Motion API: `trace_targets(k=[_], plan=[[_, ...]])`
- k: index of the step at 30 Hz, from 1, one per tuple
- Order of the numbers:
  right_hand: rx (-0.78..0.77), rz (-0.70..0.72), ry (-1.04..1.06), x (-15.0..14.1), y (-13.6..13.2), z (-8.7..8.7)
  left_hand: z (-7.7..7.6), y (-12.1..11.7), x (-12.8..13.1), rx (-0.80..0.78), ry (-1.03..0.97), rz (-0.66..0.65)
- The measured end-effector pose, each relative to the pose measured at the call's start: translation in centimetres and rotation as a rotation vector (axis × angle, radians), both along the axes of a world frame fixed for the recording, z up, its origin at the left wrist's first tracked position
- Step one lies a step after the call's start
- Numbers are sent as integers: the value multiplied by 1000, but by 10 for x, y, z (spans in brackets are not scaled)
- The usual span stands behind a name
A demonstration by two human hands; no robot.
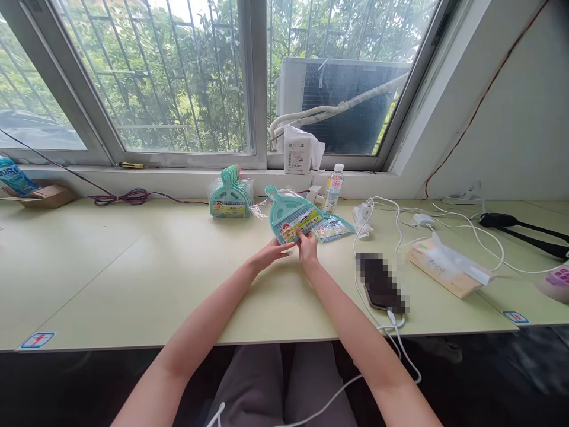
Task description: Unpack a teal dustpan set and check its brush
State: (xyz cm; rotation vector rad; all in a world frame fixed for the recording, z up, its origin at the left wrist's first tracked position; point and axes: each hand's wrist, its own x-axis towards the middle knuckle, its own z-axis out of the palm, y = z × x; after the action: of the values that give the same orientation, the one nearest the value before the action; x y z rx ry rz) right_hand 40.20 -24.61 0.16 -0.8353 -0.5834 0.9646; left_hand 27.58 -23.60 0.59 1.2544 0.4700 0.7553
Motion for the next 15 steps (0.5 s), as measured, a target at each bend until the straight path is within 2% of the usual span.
trace_targets(k=[2, 5, 7, 9, 13, 15], plan=[[-6, 2, 22, -1, 0, -1, 1, 0, 3, -5, -65, 65], [-19, 11, 75, -5, -1, -3, 2, 7, 2, -15, -189, 250], [-18, 17, 76, -7, -1, -4, 1, 10, 1, -17, -212, 309], [-19, 9, 48, -5, -1, -5, -2, 9, 2, -19, -172, 273], [-18, -22, 4, 4, 1, -1, -4, -1, 6, -43, -39, 28], [-13, -18, 14, 7, 2, 2, -1, -3, 6, -36, -50, -23]])
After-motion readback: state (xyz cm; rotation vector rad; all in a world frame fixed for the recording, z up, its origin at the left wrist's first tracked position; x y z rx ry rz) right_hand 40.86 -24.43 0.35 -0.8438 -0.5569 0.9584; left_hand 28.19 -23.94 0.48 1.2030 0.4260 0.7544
